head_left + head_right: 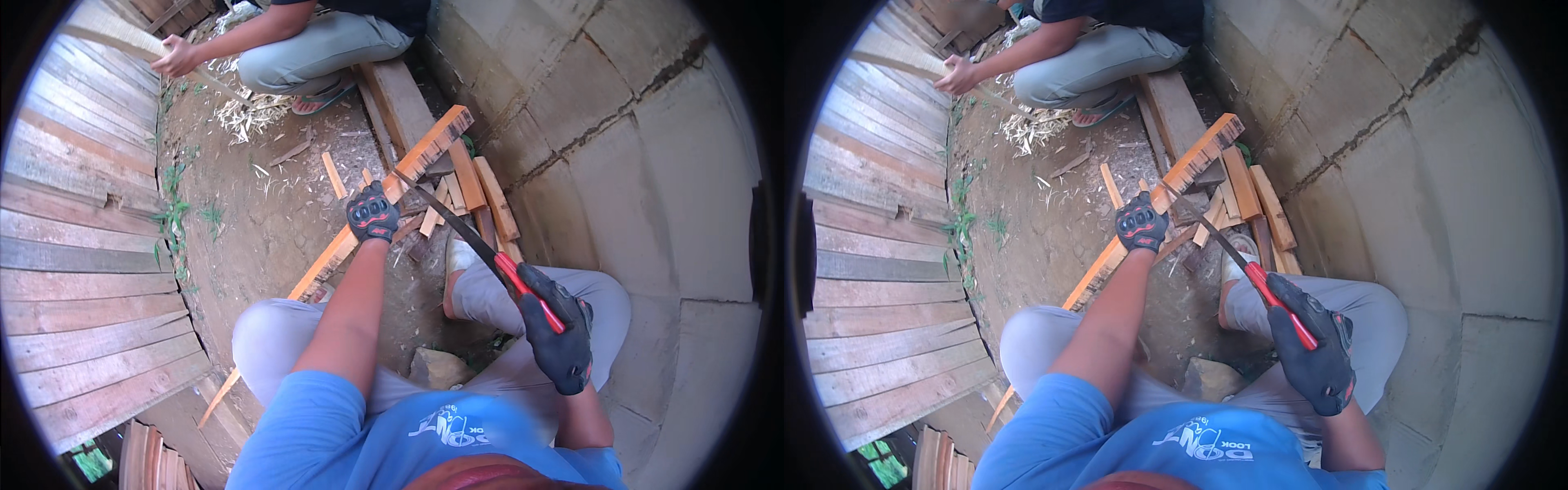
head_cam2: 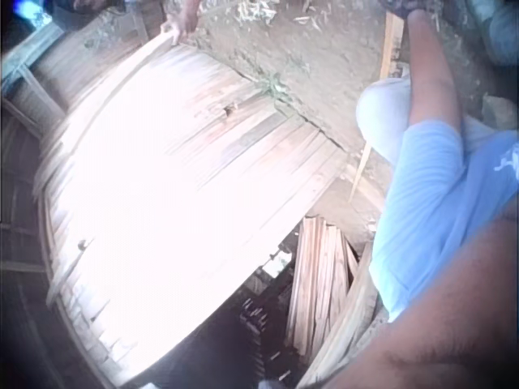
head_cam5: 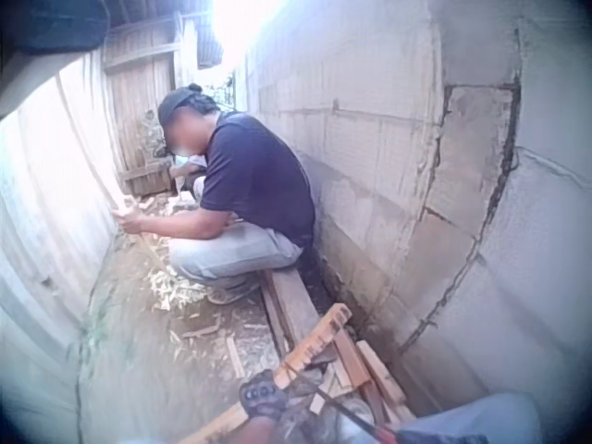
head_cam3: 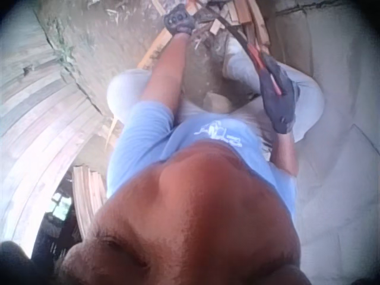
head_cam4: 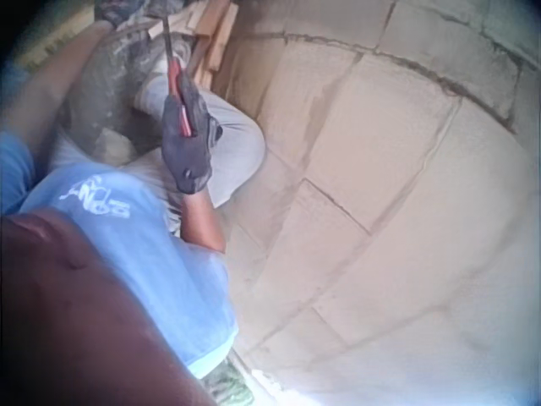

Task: The person uses a machete to split thin wooden strips into smaller pieces. They hold the wood with one hand and strike it with the machete in the other, creating a pile of wood chips and small slivers on the ground.

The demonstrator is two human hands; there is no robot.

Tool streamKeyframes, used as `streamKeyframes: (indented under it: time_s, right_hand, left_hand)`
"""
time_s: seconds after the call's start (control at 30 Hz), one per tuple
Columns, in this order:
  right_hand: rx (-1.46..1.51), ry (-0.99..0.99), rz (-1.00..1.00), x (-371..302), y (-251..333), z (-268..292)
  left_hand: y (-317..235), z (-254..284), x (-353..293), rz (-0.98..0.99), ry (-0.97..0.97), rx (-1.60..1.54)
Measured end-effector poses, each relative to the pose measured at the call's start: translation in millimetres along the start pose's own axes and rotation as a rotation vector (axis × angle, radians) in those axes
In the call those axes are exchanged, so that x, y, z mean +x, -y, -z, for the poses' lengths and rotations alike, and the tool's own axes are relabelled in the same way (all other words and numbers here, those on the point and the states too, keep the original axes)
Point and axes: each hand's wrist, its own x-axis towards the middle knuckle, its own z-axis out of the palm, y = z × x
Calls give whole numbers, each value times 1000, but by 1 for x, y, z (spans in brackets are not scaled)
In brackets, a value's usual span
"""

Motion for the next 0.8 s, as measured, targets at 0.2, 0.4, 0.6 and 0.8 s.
streamKeyframes:
  time_s: [0.2, 0.4, 0.6, 0.8]
  right_hand:
    - [-56, 39, 46, -5, -17, -2]
    - [-160, -70, 322, -13, -47, -20]
    - [-29, -226, 375, -9, -68, -27]
    - [101, -103, 226, -12, -63, -18]
  left_hand:
    - [1, 5, 2, 5, -6, -23]
    - [-7, 32, 1, -14, 25, -107]
    - [11, 31, 7, -11, 103, -290]
    - [24, 44, 28, -36, 353, -360]
